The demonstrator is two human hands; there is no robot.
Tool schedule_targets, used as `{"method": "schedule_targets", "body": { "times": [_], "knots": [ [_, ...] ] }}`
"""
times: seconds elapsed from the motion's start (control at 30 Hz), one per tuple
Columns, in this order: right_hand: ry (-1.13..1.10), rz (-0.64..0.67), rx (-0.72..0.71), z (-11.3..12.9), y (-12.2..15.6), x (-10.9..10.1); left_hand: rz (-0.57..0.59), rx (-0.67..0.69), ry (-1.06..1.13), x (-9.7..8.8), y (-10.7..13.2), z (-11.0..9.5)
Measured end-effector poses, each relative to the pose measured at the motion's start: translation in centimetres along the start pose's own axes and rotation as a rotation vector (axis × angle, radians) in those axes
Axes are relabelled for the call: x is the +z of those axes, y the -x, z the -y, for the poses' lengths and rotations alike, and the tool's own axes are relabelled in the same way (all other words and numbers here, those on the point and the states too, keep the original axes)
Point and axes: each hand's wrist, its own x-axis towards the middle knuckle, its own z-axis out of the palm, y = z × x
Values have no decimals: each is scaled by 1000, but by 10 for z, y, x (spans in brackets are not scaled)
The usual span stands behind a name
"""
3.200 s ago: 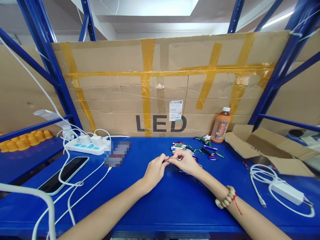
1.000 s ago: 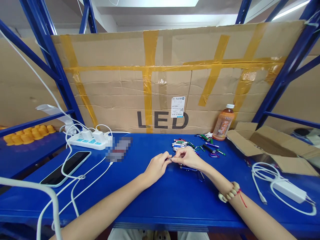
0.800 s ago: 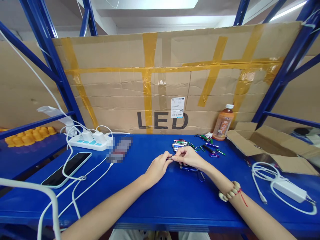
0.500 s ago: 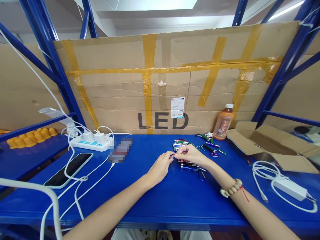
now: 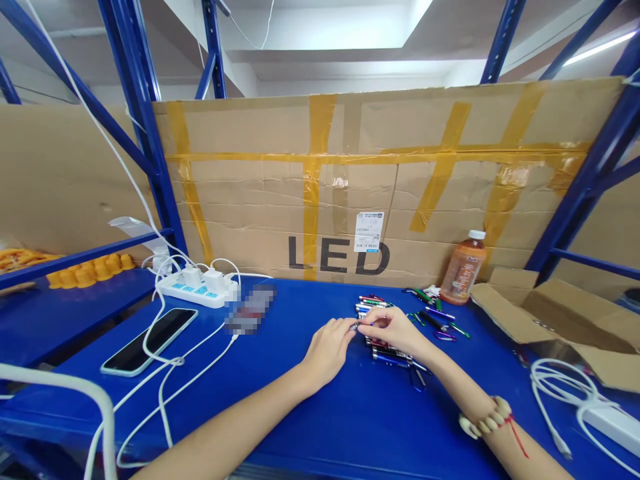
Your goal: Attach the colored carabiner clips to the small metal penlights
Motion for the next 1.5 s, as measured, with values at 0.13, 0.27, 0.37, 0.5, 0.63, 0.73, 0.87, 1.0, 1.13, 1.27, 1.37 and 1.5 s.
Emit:
{"method": "schedule_targets", "body": {
  "times": [0.13,0.27,0.37,0.5,0.63,0.73,0.87,1.0,1.13,1.27,1.37,1.5],
  "knots": [
    [7,3,-20,2,0,0,-14,-31,24,0,0,0],
    [-11,13,51,9,3,1,-9,-68,57,-2,0,-1],
    [-23,24,72,13,3,1,0,-69,57,-3,-1,-2],
    [-34,13,37,15,3,1,0,-54,73,-4,-1,-4],
    [-18,11,9,15,3,0,-4,-50,69,-5,-1,-5],
    [-6,15,-18,12,2,-2,1,-53,68,-5,-1,-5],
    [-1,16,-30,6,1,-3,21,-47,85,-7,0,-6],
    [1,18,-48,-3,-1,-4,31,-54,91,-7,0,-6],
    [-12,20,-71,-7,-2,-4,31,-51,104,-5,0,-4],
    [-16,31,-69,-5,-2,-4,23,-44,107,-3,0,-2],
    [-10,25,-63,-2,-1,-3,30,-61,114,-3,0,-3],
    [-9,6,-39,2,-1,-3,24,-131,119,-5,1,-4]
  ]
}}
